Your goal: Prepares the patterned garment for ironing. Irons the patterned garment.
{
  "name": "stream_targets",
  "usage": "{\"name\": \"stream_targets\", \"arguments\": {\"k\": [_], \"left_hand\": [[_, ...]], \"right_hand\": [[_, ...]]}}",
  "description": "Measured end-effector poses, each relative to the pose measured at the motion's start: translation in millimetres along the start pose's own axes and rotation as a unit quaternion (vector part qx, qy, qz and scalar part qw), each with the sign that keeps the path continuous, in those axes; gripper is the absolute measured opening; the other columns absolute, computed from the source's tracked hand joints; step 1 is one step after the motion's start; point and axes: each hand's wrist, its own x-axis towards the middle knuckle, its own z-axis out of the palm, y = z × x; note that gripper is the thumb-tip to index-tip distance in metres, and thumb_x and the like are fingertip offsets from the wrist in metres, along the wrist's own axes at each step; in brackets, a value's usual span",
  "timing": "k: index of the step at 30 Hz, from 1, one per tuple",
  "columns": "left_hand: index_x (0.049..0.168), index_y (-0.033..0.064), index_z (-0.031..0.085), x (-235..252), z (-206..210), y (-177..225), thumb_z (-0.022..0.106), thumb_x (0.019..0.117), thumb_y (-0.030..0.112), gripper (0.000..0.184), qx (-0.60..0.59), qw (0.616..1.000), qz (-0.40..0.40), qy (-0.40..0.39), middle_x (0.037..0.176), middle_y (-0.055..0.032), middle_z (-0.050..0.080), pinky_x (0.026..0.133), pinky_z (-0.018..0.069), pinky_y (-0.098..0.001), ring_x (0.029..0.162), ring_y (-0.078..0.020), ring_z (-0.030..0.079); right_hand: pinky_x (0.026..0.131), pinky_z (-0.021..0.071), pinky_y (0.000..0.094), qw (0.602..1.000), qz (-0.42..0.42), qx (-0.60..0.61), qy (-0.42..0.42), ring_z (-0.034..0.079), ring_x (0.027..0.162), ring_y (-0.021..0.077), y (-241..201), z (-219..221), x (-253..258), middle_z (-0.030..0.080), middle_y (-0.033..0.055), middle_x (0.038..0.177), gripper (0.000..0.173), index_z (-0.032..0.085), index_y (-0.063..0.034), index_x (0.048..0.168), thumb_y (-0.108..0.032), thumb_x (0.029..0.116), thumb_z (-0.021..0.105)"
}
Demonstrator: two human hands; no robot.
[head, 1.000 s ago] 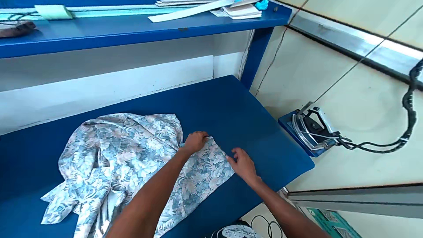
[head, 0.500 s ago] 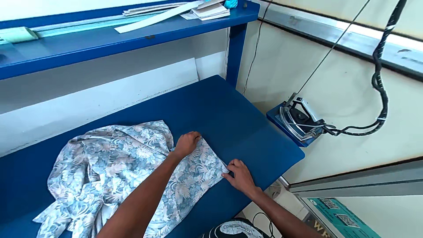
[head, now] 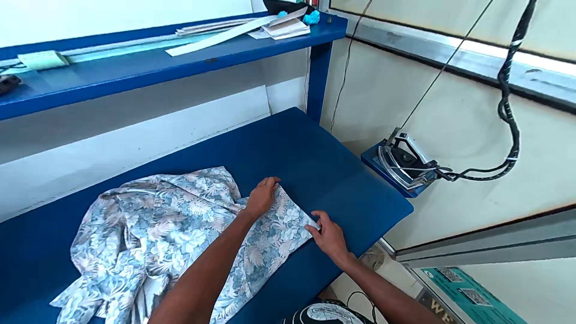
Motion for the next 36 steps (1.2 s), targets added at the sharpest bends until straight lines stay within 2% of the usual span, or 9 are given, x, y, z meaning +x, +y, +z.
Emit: {"name": "stream_targets", "arguments": {"k": [7, 15, 19, 21, 24, 27, 30, 33, 36], "left_hand": [[0.138, 0.0056, 0.06, 24.3, 46.2, -32.9, 0.047, 0.1088, 0.016, 0.034, 0.077, 0.993, 0.068, 0.052, 0.121, -0.0244, 0.066, 0.098, 0.0497, -0.0586, 0.116, -0.0441, 0.063], [0.141, 0.0006, 0.056, -4.3, 12.7, -30.1, 0.056, 0.1052, 0.022, 0.042, -0.02, 0.983, 0.008, 0.182, 0.148, -0.0208, 0.054, 0.113, 0.0402, -0.0598, 0.137, -0.0408, 0.051], [0.136, -0.0026, 0.058, -51.9, 14.5, -12.7, 0.056, 0.103, 0.01, 0.036, -0.019, 0.977, -0.042, 0.207, 0.143, -0.0217, 0.058, 0.11, 0.0456, -0.057, 0.132, -0.0388, 0.057], [0.141, -0.0005, 0.056, -82.2, 31.7, -11.6, 0.05, 0.105, 0.013, 0.039, 0.019, 0.986, -0.071, 0.15, 0.149, -0.0196, 0.054, 0.115, 0.0413, -0.0563, 0.139, -0.0366, 0.052], [0.159, 0.0124, 0.039, -171.3, 57.9, -32.1, 0.028, 0.1075, 0.052, 0.066, 0.139, 0.984, -0.103, 0.045, 0.166, -0.0101, 0.034, 0.126, 0.0211, -0.0565, 0.156, -0.03, 0.027], [0.159, 0.0116, 0.039, -278.7, 47.7, -59.2, 0.022, 0.0997, 0.073, 0.087, 0.178, 0.967, -0.159, 0.086, 0.165, -0.0136, 0.037, 0.124, 0.0197, -0.0638, 0.154, -0.0357, 0.03], [0.16, 0.0087, 0.036, -330.5, 32.7, -70.5, 0.022, 0.0933, 0.082, 0.1, 0.198, 0.957, -0.191, 0.093, 0.164, -0.0171, 0.036, 0.121, 0.0189, -0.0684, 0.153, -0.039, 0.031], [0.156, 0.0045, 0.042, -310.4, 15.4, -56.3, 0.034, 0.0924, 0.08, 0.099, 0.16, 0.971, -0.133, 0.12, 0.159, -0.028, 0.038, 0.118, 0.0213, -0.0718, 0.149, -0.0473, 0.034], [0.148, 0.0016, 0.053, -227.7, -3.2, -32.8, 0.051, 0.1003, 0.055, 0.071, 0.066, 0.987, -0.068, 0.132, 0.155, -0.0243, 0.047, 0.12, 0.0323, -0.0608, 0.146, -0.0403, 0.043]], "right_hand": [[0.082, 0.0575, 0.052, 0.994, -0.018, -0.106, -0.003, 0.073, 0.092, 0.0327, 3.7, 1.0, 19.2, 0.074, 0.0135, 0.106, 0.048, 0.056, -0.0145, 0.145, -0.037, 0.102, 0.063], [0.092, 0.0535, 0.0536, 0.974, -0.183, -0.075, 0.109, 0.065, 0.111, 0.0358, -23.4, -1.5, 53.2, 0.069, 0.0156, 0.115, 0.023, 0.073, -0.0072, 0.117, -0.02, 0.0989, 0.067], [0.102, 0.0512, 0.0515, 0.955, -0.291, -0.039, 0.034, 0.065, 0.119, 0.034, -70.1, 40.7, 101.7, 0.071, 0.0158, 0.123, 0.025, 0.073, -0.0049, 0.12, -0.008, 0.1025, 0.055], [0.114, 0.0412, 0.054, 0.946, -0.309, -0.091, -0.041, 0.056, 0.136, 0.0309, -71.8, 62.8, 124.5, 0.065, 0.0115, 0.139, 0.035, 0.069, -0.0075, 0.13, 0.001, 0.1005, 0.052], [0.124, 0.0183, 0.0622, 0.928, -0.306, -0.194, -0.088, 0.028, 0.155, 0.0258, -48.0, 75.2, 150.1, 0.044, -0.0065, 0.161, 0.045, 0.052, -0.0243, 0.152, -0.021, 0.1078, 0.044], [0.125, 0.0099, 0.0622, 0.922, -0.308, -0.218, -0.085, 0.018, 0.159, 0.0247, -33.5, 79.1, 155.0, 0.035, -0.0122, 0.166, 0.056, 0.041, -0.0312, 0.159, -0.052, 0.1084, 0.032], [0.125, 0.0092, 0.0629, 0.918, -0.315, -0.224, -0.084, 0.017, 0.159, 0.0268, -28.5, 80.5, 151.8, 0.033, -0.0109, 0.167, 0.06, 0.039, -0.0301, 0.16, -0.058, 0.1076, 0.029], [0.122, 0.0133, 0.0679, 0.92, -0.348, -0.179, -0.022, 0.026, 0.156, 0.0305, -29.0, 74.4, 147.8, 0.047, -0.0034, 0.16, 0.05, 0.057, -0.0209, 0.148, -0.046, 0.108, 0.041], [0.119, 0.0241, 0.0678, 0.92, -0.371, -0.118, 0.054, 0.052, 0.14, 0.0313, -49.6, 65.4, 133.8, 0.071, 0.0051, 0.131, 0.029, 0.075, -0.0106, 0.119, -0.022, 0.1037, 0.053]]}}
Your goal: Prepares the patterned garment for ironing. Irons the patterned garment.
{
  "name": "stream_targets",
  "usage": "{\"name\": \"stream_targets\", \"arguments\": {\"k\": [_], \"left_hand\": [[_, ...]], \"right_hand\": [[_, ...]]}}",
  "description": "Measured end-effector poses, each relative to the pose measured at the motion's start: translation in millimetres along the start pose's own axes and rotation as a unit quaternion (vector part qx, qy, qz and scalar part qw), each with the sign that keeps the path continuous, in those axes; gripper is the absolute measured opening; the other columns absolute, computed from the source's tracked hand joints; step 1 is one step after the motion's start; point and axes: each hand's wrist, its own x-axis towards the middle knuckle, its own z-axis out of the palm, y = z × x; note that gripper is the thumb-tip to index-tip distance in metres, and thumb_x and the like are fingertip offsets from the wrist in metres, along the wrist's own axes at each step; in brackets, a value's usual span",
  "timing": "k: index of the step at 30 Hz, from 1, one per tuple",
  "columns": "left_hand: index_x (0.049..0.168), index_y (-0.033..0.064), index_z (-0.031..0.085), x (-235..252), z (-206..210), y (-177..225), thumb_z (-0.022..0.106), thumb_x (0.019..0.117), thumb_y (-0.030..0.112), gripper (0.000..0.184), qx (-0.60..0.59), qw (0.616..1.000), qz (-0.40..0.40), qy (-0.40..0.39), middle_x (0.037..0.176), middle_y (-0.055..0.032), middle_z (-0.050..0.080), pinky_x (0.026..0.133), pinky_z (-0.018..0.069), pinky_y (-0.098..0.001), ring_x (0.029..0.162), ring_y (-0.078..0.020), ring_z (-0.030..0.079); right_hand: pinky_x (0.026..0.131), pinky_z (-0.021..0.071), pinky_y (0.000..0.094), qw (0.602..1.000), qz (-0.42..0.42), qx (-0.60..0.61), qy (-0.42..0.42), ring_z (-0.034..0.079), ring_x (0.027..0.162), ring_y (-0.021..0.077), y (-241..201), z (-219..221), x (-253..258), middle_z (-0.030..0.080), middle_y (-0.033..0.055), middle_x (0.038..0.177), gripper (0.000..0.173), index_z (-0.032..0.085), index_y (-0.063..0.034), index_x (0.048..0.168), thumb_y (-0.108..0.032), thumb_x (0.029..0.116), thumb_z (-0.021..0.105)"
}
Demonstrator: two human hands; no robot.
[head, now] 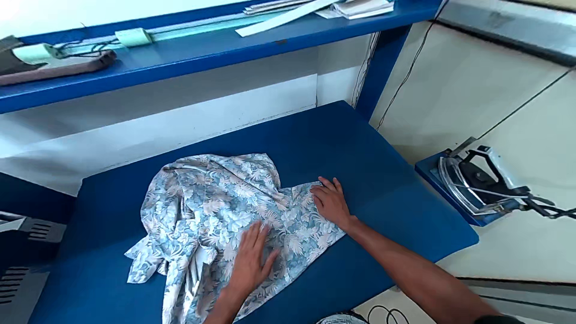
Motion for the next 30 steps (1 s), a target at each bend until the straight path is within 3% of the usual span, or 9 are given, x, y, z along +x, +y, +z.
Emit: {"name": "stream_targets", "arguments": {"k": [3, 5, 8, 10, 15, 17, 20, 24, 30], "left_hand": [[0.135, 0.001, 0.064, 91.3, 35.0, 29.5, 0.059, 0.1014, 0.015, 0.037, -0.083, 0.996, 0.036, 0.022, 0.145, -0.0177, 0.059, 0.115, 0.0435, -0.0514, 0.137, -0.0327, 0.055], [0.133, 0.0021, 0.066, 126.5, 67.7, 35.3, 0.054, 0.1007, 0.003, 0.035, -0.062, 0.997, 0.035, 0.023, 0.142, -0.0148, 0.063, 0.115, 0.043, -0.0513, 0.135, -0.0312, 0.057], [0.157, 0.013, 0.042, 123.4, 103.9, 16.6, 0.034, 0.1087, 0.035, 0.054, 0.069, 0.995, -0.017, -0.074, 0.165, -0.0047, 0.037, 0.126, 0.0177, -0.0572, 0.156, -0.0293, 0.027], [0.163, 0.0152, 0.03, 121.3, 104.4, 11.2, 0.025, 0.1012, 0.067, 0.081, 0.12, 0.988, -0.038, -0.088, 0.17, -0.0028, 0.026, 0.124, 0.0093, -0.0635, 0.158, -0.0338, 0.016], [0.166, 0.0248, 0.018, 134.7, 71.6, 37.8, 0.04, 0.0792, 0.094, 0.113, 0.149, 0.963, -0.081, -0.211, 0.174, -0.008, 0.008, 0.115, 0.0039, -0.0791, 0.157, -0.0474, 0.0], [0.159, 0.0197, 0.04, 136.2, 64.7, 45.8, 0.052, 0.0905, 0.074, 0.088, 0.143, 0.97, -0.043, -0.193, 0.171, -0.0139, 0.02, 0.117, 0.0026, -0.0766, 0.156, -0.048, 0.007], [0.139, 0.0039, 0.063, 122.5, 87.6, 41.9, 0.051, 0.105, 0.027, 0.042, 0.057, 0.994, 0.031, -0.089, 0.155, -0.0136, 0.05, 0.126, 0.0198, -0.0569, 0.15, -0.0313, 0.038], [0.162, 0.0057, 0.029, 105.6, 106.3, 27.1, 0.027, 0.1061, 0.055, 0.074, 0.067, 0.989, 0.041, -0.127, 0.17, -0.0111, 0.025, 0.128, 0.0123, -0.0536, 0.159, -0.0283, 0.018], [0.162, 0.0138, 0.032, 18.4, 65.3, 9.6, 0.029, 0.1045, 0.061, 0.074, 0.033, 0.966, 0.195, -0.166, 0.171, -0.007, 0.024, 0.128, 0.0131, -0.0554, 0.159, -0.0243, 0.016]], "right_hand": [[0.11, 0.047, 0.0514, 0.992, 0.072, 0.068, -0.079, 0.067, 0.12, 0.0306, -35.5, -13.7, 15.4, 0.072, 0.0151, 0.124, 0.027, 0.073, -0.0027, 0.118, -0.01, 0.105, 0.052], [0.11, 0.0475, 0.0513, 0.989, 0.088, 0.059, -0.106, 0.062, 0.128, 0.0317, -35.9, -1.3, 14.7, 0.066, 0.0163, 0.135, 0.03, 0.069, -0.0019, 0.128, -0.007, 0.1043, 0.05], [0.124, 0.0181, 0.0628, 0.987, 0.05, -0.057, -0.144, 0.029, 0.155, 0.0262, 1.3, 18.1, -12.3, 0.042, -0.0055, 0.163, 0.048, 0.049, -0.024, 0.155, -0.038, 0.11, 0.037], [0.123, 0.011, 0.0678, 0.982, 0.059, -0.09, -0.152, 0.019, 0.158, 0.0284, 9.3, 16.9, -16.5, 0.033, -0.0115, 0.167, 0.058, 0.04, -0.0311, 0.159, -0.055, 0.1084, 0.028], [0.119, 0.0079, 0.0742, 0.984, 0.012, -0.143, -0.102, 0.017, 0.158, 0.0353, -1.1, 12.2, -22.4, 0.033, 0.0005, 0.168, 0.056, 0.046, -0.0207, 0.157, -0.047, 0.1084, 0.039], [0.123, 0.0208, 0.0644, 0.994, -0.031, -0.096, -0.053, 0.036, 0.152, 0.0323, -17.2, 7.9, -27.2, 0.052, 0.0071, 0.156, 0.043, 0.063, -0.0092, 0.141, -0.017, 0.0986, 0.063], [0.114, 0.0457, 0.0479, 0.998, 0.011, -0.012, -0.067, 0.058, 0.135, 0.0288, -28.0, 5.5, -32.0, 0.065, 0.0117, 0.139, 0.035, 0.07, -0.0051, 0.13, 0.001, 0.0975, 0.057], [0.125, 0.0162, 0.0614, 0.987, 0.032, -0.043, -0.153, 0.024, 0.157, 0.0253, 3.5, 7.6, -43.3, 0.04, -0.0063, 0.164, 0.049, 0.049, -0.0246, 0.155, -0.037, 0.1105, 0.033], [0.124, 0.0093, 0.0662, 0.98, 0.004, -0.08, -0.184, 0.014, 0.16, 0.0282, 8.3, 4.0, -45.2, 0.025, -0.0018, 0.171, 0.077, 0.036, -0.0239, 0.162, -0.072, 0.1017, 0.026]]}}
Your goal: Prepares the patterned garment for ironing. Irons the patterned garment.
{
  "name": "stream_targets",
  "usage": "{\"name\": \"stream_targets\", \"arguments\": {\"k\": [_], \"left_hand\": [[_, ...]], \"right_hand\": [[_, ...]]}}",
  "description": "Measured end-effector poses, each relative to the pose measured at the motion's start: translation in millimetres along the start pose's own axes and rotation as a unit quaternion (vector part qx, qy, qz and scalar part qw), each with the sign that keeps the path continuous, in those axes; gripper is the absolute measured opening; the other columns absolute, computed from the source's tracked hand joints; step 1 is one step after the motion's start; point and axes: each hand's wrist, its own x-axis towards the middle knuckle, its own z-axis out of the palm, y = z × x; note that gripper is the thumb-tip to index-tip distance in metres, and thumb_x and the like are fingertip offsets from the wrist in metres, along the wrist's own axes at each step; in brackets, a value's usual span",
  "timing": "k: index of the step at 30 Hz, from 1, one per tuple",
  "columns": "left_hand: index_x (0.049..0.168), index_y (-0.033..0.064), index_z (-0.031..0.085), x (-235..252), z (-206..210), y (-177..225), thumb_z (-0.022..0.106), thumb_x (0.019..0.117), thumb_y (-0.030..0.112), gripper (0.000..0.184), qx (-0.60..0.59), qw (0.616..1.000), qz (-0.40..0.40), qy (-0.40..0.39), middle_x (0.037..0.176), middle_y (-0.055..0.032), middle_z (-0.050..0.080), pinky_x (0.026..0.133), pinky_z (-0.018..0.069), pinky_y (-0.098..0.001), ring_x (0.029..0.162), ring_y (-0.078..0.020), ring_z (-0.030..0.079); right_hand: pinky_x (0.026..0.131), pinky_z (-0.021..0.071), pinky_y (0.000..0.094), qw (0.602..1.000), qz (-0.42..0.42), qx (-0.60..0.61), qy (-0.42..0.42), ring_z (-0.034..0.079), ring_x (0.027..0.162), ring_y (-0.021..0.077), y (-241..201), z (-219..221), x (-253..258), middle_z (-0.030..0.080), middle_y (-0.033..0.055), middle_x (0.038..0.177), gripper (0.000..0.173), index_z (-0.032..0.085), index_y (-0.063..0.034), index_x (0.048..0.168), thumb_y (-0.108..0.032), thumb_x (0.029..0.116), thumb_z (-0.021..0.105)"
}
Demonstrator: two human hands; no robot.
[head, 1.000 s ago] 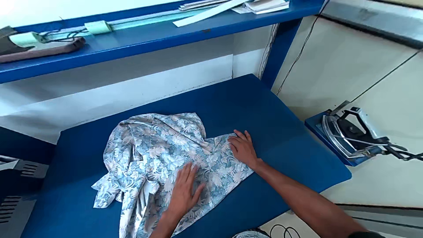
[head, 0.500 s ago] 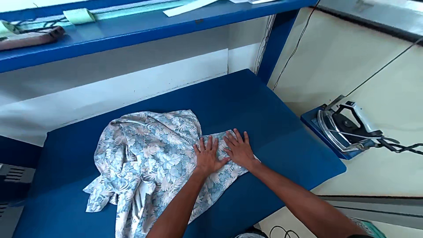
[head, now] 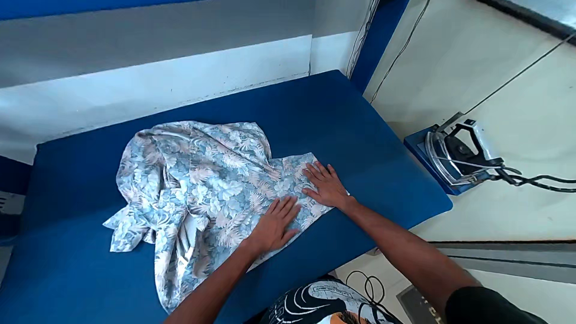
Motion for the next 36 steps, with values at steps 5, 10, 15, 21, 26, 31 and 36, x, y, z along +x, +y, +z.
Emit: {"name": "stream_targets", "arguments": {"k": [5, 10, 15, 21, 26, 31, 36], "left_hand": [[0.162, 0.0177, 0.034, -106.1, -7.3, -10.1, 0.027, 0.0974, 0.077, 0.088, 0.023, 0.998, -0.056, 0.003, 0.17, -0.0025, 0.027, 0.127, 0.0165, -0.0569, 0.158, -0.0235, 0.02], [0.16, 0.0152, 0.039, -104.7, -15.4, -11.1, 0.025, 0.102, 0.07, 0.081, -0.033, 0.997, -0.061, 0.033, 0.169, -0.0129, 0.027, 0.127, 0.0133, -0.0593, 0.158, -0.0292, 0.019], [0.141, 0.0037, 0.061, -12.2, -27.8, 17.7, 0.051, 0.1033, 0.02, 0.042, -0.102, 0.979, -0.091, 0.15, 0.155, -0.0148, 0.05, 0.123, 0.0309, -0.0523, 0.148, -0.0301, 0.043], [0.164, 0.0056, 0.018, 34.1, 12.7, 38.5, 0.026, 0.0954, 0.078, 0.1, -0.021, 0.974, -0.225, -0.01, 0.173, -0.0118, 0.011, 0.127, 0.0016, -0.0571, 0.161, -0.0288, 0.005], [0.165, 0.0138, 0.021, 33.4, 6.9, 38.5, 0.026, 0.0803, 0.095, 0.118, 0.022, 0.971, -0.234, -0.032, 0.173, -0.0097, 0.012, 0.127, 0.0051, -0.059, 0.16, -0.0302, 0.007], [0.163, 0.0176, 0.03, 28.8, 16.6, 34.4, 0.027, 0.0865, 0.09, 0.106, 0.004, 0.98, -0.198, 0.038, 0.172, -0.011, 0.02, 0.127, 0.0087, -0.0608, 0.16, -0.0314, 0.012], [0.145, 0.0046, 0.057, 73.6, -6.3, 16.9, 0.042, 0.1071, 0.028, 0.047, -0.089, 0.976, -0.12, 0.16, 0.158, -0.0163, 0.046, 0.125, 0.024, -0.057, 0.152, -0.0323, 0.036]], "right_hand": [[0.123, 0.0086, 0.0675, 1.0, -0.002, -0.022, -0.009, 0.013, 0.16, 0.0296, -0.1, 0.6, -1.2, 0.023, -0.0006, 0.172, 0.085, 0.032, -0.0248, 0.163, -0.079, 0.0973, 0.025], [0.119, 0.0219, 0.0685, 0.991, -0.005, -0.025, 0.133, 0.035, 0.151, 0.0363, -1.6, 3.3, -7.6, 0.047, 0.0114, 0.159, 0.064, 0.057, -0.0129, 0.147, -0.056, 0.1064, 0.034], [0.104, 0.0513, 0.0548, 0.982, -0.047, 0.021, 0.184, 0.066, 0.122, 0.0339, -46.3, -13.6, 2.0, 0.071, 0.0147, 0.127, 0.027, 0.075, -0.0026, 0.116, -0.009, 0.1, 0.053], [0.125, 0.0156, 0.0614, 1.0, 0.012, -0.007, 0.02, 0.025, 0.157, 0.0292, -51.2, 15.2, -8.4, 0.032, 0.0014, 0.168, 0.056, 0.04, -0.0173, 0.16, -0.044, 0.1107, 0.031], [0.122, 0.011, 0.0698, 0.998, 0.039, -0.049, 0.011, 0.018, 0.158, 0.032, -13.3, 3.8, -10.6, 0.027, -0.0023, 0.17, 0.075, 0.032, -0.0242, 0.163, -0.069, 0.1036, 0.021], [0.121, 0.0078, 0.0715, 0.995, 0.074, -0.064, 0.015, 0.014, 0.159, 0.0345, 14.5, 1.1, -20.8, 0.022, -0.0036, 0.172, 0.073, 0.029, -0.0311, 0.164, -0.069, 0.1036, 0.016], [0.12, 0.0098, 0.0718, 0.995, 0.071, -0.056, 0.031, 0.017, 0.158, 0.0352, 12.0, 1.9, -19.6, 0.024, -0.0021, 0.171, 0.075, 0.031, -0.0299, 0.163, -0.072, 0.1022, 0.017]]}}
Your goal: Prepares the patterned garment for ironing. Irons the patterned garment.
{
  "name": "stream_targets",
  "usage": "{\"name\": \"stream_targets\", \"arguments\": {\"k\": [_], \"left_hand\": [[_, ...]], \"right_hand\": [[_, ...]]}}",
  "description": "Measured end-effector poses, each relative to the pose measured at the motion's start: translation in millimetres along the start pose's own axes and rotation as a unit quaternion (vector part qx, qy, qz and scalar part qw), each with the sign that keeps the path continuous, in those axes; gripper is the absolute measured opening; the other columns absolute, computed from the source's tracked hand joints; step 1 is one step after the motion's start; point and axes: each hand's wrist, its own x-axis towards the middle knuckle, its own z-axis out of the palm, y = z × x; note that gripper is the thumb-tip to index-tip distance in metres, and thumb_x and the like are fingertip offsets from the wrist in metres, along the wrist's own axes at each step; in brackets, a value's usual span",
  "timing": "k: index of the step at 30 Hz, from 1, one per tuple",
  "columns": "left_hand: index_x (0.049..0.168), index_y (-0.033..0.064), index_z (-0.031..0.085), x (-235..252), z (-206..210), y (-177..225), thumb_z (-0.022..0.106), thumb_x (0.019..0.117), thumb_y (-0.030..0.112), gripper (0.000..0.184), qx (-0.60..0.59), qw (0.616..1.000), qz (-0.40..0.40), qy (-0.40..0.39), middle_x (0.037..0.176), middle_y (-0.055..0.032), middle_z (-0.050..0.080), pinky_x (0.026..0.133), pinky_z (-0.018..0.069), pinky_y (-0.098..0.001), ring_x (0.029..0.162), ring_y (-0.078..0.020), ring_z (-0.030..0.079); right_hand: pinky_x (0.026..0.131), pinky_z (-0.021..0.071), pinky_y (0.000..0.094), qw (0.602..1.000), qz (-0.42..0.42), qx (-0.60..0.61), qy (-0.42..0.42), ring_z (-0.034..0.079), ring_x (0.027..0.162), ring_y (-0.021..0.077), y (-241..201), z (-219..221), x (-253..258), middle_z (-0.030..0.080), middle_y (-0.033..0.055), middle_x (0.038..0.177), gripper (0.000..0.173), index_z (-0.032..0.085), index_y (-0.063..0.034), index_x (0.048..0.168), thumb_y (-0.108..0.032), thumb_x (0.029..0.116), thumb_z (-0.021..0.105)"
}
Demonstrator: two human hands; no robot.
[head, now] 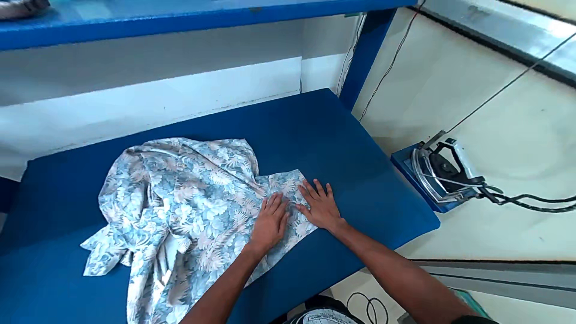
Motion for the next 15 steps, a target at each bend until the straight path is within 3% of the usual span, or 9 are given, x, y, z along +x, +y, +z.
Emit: {"name": "stream_targets", "arguments": {"k": [2, 4, 6, 8, 11, 13, 15], "left_hand": [[0.14, -0.0006, 0.06, 45.1, 5.7, 5.7, 0.049, 0.1021, 0.006, 0.04, -0.026, 0.999, 0.017, 0.014, 0.151, -0.0182, 0.054, 0.123, 0.0311, -0.0544, 0.146, -0.0336, 0.046], [0.146, 0.0006, 0.054, 75.2, 24.8, 6.0, 0.047, 0.1044, 0.005, 0.043, 0.001, 1.0, -0.004, -0.017, 0.155, -0.016, 0.05, 0.125, 0.0254, -0.0527, 0.15, -0.0327, 0.039], [0.159, 0.0092, 0.038, 85.4, 41.3, -0.2, 0.032, 0.111, 0.025, 0.051, 0.077, 0.993, -0.049, -0.081, 0.168, -0.0069, 0.032, 0.128, 0.0122, -0.0547, 0.158, -0.0302, 0.02], [0.164, 0.0135, 0.025, 85.5, 49.9, -4.2, 0.021, 0.1093, 0.048, 0.065, 0.137, 0.982, -0.062, -0.111, 0.173, -0.003, 0.019, 0.127, 0.0067, -0.0587, 0.16, -0.0312, 0.01], [0.166, 0.0156, 0.016, 83.2, 44.9, -0.4, 0.024, 0.0947, 0.081, 0.097, 0.162, 0.973, -0.08, -0.14, 0.174, -0.0029, 0.011, 0.123, 0.0012, -0.0676, 0.16, -0.0334, 0.002], [0.167, 0.0174, 0.01, 89.0, 37.0, 9.6, 0.028, 0.0818, 0.094, 0.116, 0.172, 0.963, -0.099, -0.184, 0.174, -0.0059, 0.004, 0.119, -0.0023, -0.0734, 0.159, -0.0373, -0.003], [0.167, 0.0215, 0.008, 97.0, 28.1, 24.3, 0.037, 0.0715, 0.1, 0.128, 0.168, 0.95, -0.129, -0.229, 0.174, -0.009, -0.002, 0.117, -0.0043, -0.0765, 0.158, -0.041, -0.007]], "right_hand": [[0.12, 0.0109, 0.0724, 1.0, 0.005, 0.006, 0.01, 0.019, 0.157, 0.0355, -1.7, 1.2, 0.0, 0.027, -0.0029, 0.17, 0.073, 0.034, -0.0307, 0.162, -0.071, 0.1022, 0.021], [0.119, 0.01, 0.0726, 1.0, 0.007, 0.008, -0.002, 0.018, 0.158, 0.0357, -3.4, -0.7, -0.9, 0.025, -0.0032, 0.171, 0.071, 0.033, -0.0288, 0.163, -0.067, 0.1033, 0.025], [0.12, 0.0068, 0.0718, 1.0, 0.001, 0.014, -0.023, 0.014, 0.159, 0.0355, -1.5, -6.1, -3.9, 0.022, -0.0013, 0.172, 0.069, 0.031, -0.0263, 0.163, -0.063, 0.1048, 0.027], [0.122, 0.0037, 0.0697, 0.999, -0.004, 0.022, -0.049, 0.009, 0.16, 0.0324, 10.2, -11.0, -19.5, 0.018, -0.0014, 0.173, 0.07, 0.029, -0.0279, 0.164, -0.065, 0.1052, 0.022], [0.123, 0.0016, 0.069, 0.994, -0.019, 0.041, -0.102, 0.003, 0.161, 0.028, 37.6, -27.1, -62.6, 0.013, -0.0041, 0.174, 0.071, 0.025, -0.0329, 0.165, -0.069, 0.1039, 0.018], [0.123, 0.008, 0.0689, 0.995, -0.007, 0.051, -0.083, 0.012, 0.16, 0.0286, 69.2, -48.4, -87.1, 0.023, -0.0018, 0.172, 0.068, 0.036, -0.0327, 0.161, -0.068, 0.1042, 0.023], [0.12, 0.021, 0.0685, 0.998, 0.053, 0.026, 0.008, 0.026, 0.156, 0.0331, 116.5, -81.1, -98.7, 0.035, 0.0058, 0.167, 0.064, 0.045, -0.0277, 0.157, -0.063, 0.1045, 0.034]]}}
